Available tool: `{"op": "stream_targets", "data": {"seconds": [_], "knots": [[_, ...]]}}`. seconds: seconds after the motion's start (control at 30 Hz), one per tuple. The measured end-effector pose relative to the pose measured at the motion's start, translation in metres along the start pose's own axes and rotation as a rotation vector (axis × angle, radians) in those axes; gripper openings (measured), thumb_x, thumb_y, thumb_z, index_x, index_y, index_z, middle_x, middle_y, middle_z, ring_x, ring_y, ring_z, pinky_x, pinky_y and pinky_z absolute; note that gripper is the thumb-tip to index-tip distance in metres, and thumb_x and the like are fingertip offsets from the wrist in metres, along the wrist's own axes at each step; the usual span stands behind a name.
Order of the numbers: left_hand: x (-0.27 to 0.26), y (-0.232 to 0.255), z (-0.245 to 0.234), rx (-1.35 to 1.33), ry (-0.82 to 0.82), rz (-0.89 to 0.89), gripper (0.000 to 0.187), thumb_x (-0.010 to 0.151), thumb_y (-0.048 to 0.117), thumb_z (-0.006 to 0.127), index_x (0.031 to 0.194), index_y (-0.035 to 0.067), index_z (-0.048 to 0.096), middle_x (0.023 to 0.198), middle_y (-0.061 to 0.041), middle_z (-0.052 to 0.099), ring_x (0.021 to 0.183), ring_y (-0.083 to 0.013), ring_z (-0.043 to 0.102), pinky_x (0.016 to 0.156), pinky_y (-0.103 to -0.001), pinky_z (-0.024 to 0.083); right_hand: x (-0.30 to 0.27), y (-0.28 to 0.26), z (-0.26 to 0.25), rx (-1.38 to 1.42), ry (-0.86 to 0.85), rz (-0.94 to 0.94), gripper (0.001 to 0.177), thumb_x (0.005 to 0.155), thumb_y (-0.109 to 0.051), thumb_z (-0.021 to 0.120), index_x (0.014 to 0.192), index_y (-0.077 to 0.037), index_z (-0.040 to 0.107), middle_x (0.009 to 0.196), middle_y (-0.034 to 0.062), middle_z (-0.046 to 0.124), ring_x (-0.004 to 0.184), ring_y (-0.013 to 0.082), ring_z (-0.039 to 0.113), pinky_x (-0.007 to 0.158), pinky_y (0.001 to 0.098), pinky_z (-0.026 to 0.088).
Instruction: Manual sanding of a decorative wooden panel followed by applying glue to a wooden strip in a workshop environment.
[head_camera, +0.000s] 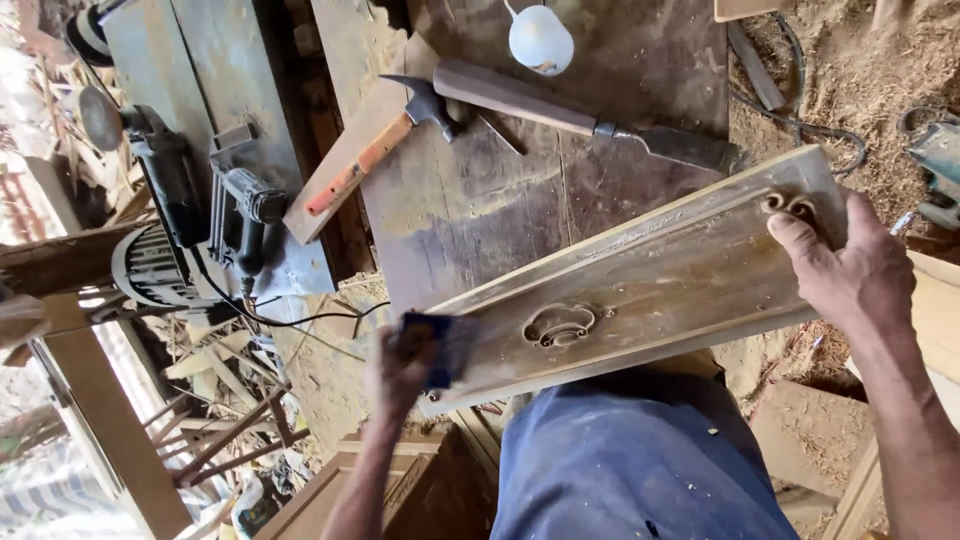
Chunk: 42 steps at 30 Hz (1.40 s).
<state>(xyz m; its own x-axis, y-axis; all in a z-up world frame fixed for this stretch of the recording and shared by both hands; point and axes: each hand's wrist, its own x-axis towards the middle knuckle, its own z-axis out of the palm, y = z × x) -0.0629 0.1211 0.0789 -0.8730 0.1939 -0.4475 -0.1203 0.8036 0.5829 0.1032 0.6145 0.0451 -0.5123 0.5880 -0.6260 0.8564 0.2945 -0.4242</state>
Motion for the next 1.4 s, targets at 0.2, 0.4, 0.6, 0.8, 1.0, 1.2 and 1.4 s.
{"op": "stream_targets", "data": {"seconds": [0.2, 0.4, 0.6, 0.8, 1.0, 1.2, 1.4], "knots": [[-0.007, -0.061, -0.017, -0.194, -0.011, 0.069, 0.050, 0.084, 0.010, 0.079, 0.120, 0.012, 0.045, 0.115, -0.022, 0.072, 0.095, -0.0293, 0.076, 0.070, -0.045, 0.070, 0.000, 0.001, 0.005, 0.077, 0.066, -0.060, 0.055, 0.113, -0.057, 0.062, 0.129, -0.004, 0.059, 0.098, 0.0168, 0.068, 0.073, 0.0379, 0.064, 0.052, 0.0496, 0.050], [-0.001, 0.006, 0.027, -0.023, 0.010, 0.311, 0.038, 0.077, 0.010, 0.081, 0.111, 0.011, 0.063, 0.094, -0.007, 0.075, 0.073, -0.0178, 0.070, 0.061, -0.031, 0.059, 0.003, -0.002, 0.006, 0.016, 0.027, -0.054, 0.064, 0.110, -0.061, 0.055, 0.140, -0.004, 0.055, 0.102, 0.0219, 0.065, 0.074, 0.0393, 0.061, 0.051, 0.0509, 0.049], [-0.021, -0.041, -0.012, -0.060, 0.056, -0.130, 0.051, 0.082, 0.018, 0.079, 0.121, 0.010, 0.048, 0.112, -0.015, 0.077, 0.090, -0.0242, 0.078, 0.071, -0.036, 0.068, 0.004, -0.001, 0.003, 0.014, 0.013, 0.005, 0.066, 0.107, -0.067, 0.053, 0.137, -0.008, 0.055, 0.100, 0.0212, 0.066, 0.072, 0.0378, 0.063, 0.049, 0.0502, 0.049], [-0.012, -0.051, 0.008, 0.154, 0.115, 0.205, 0.057, 0.082, 0.033, 0.083, 0.123, 0.017, 0.047, 0.105, -0.014, 0.076, 0.072, -0.0282, 0.077, 0.052, -0.040, 0.066, -0.002, -0.009, 0.001, 0.049, 0.039, -0.037, 0.065, 0.108, -0.062, 0.055, 0.138, -0.005, 0.056, 0.104, 0.0235, 0.065, 0.080, 0.0398, 0.063, 0.056, 0.0522, 0.049], [0.001, -0.048, 0.035, 0.226, 0.161, 0.317, 0.056, 0.082, 0.035, 0.082, 0.119, 0.012, 0.047, 0.094, -0.013, 0.074, 0.059, -0.0230, 0.071, 0.044, -0.036, 0.062, -0.005, -0.018, -0.004, 0.083, -0.003, 0.007, 0.062, 0.107, -0.062, 0.055, 0.137, -0.007, 0.055, 0.104, 0.0208, 0.067, 0.076, 0.0384, 0.066, 0.057, 0.0541, 0.053], [-0.009, -0.044, -0.025, 0.625, 0.101, 0.515, 0.031, 0.090, 0.043, 0.068, 0.096, 0.018, 0.049, 0.078, 0.001, 0.051, 0.054, -0.0121, 0.046, 0.042, -0.029, 0.043, -0.015, -0.038, -0.012, 0.106, -0.022, 0.102, 0.056, 0.107, -0.057, 0.057, 0.133, -0.008, 0.055, 0.103, 0.0215, 0.068, 0.077, 0.0374, 0.066, 0.062, 0.0538, 0.053], [-0.016, 0.092, 0.064, 0.605, -0.246, 0.973, 0.025, 0.106, 0.038, 0.055, 0.100, 0.014, 0.061, 0.085, -0.008, 0.072, 0.071, -0.0274, 0.069, 0.063, -0.044, 0.055, -0.016, -0.038, -0.012, 0.064, -0.017, 0.109, 0.069, 0.099, -0.067, 0.049, 0.144, -0.013, 0.051, 0.111, 0.0190, 0.065, 0.081, 0.0352, 0.062, 0.059, 0.0462, 0.047]]}}
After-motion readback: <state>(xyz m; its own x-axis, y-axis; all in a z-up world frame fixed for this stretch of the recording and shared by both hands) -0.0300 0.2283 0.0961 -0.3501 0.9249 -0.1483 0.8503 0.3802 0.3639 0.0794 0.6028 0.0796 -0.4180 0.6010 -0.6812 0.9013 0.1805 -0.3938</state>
